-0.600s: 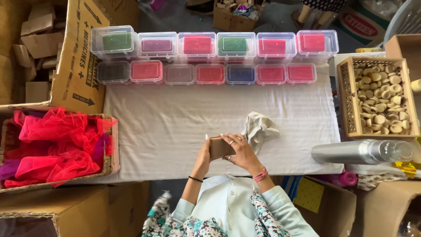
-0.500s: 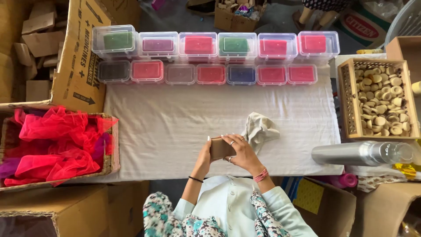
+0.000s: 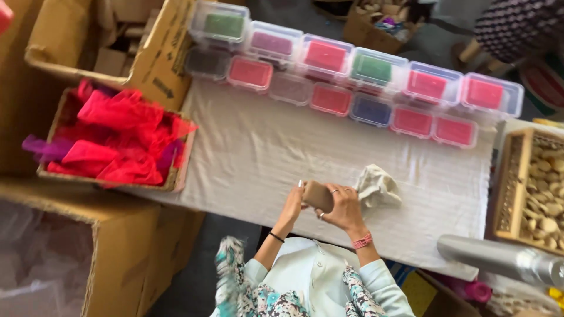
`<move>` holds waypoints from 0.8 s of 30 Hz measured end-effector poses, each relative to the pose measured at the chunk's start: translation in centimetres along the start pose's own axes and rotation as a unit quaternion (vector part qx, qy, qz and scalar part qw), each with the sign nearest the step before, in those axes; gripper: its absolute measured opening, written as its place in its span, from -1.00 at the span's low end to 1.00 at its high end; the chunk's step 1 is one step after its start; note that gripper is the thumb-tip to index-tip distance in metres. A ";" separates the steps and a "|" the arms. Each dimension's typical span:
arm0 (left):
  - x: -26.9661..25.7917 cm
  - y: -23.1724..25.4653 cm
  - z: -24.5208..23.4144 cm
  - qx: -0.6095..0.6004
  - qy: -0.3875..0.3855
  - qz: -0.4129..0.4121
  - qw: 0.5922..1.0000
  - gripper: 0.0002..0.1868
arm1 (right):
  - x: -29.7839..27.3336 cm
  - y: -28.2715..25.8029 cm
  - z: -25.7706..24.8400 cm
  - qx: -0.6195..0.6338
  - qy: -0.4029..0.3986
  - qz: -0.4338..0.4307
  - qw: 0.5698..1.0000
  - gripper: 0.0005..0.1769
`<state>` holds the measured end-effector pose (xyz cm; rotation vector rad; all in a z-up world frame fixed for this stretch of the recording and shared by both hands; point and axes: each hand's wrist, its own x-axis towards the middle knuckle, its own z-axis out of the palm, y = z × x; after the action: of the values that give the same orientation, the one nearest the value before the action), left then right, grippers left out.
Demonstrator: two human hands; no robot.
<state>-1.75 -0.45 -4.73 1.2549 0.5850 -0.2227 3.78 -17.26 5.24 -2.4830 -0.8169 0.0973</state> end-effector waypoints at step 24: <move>-8.7 16.4 -29.6 -0.003 0.494 0.325 0.807 -0.74 | -1.4 7.1 6.3 -0.036 0.147 0.167 0.974 -0.02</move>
<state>-9.99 31.06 7.85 1.4421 0.9769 1.0823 5.05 -20.00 -3.88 -2.5959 -0.2822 -0.1825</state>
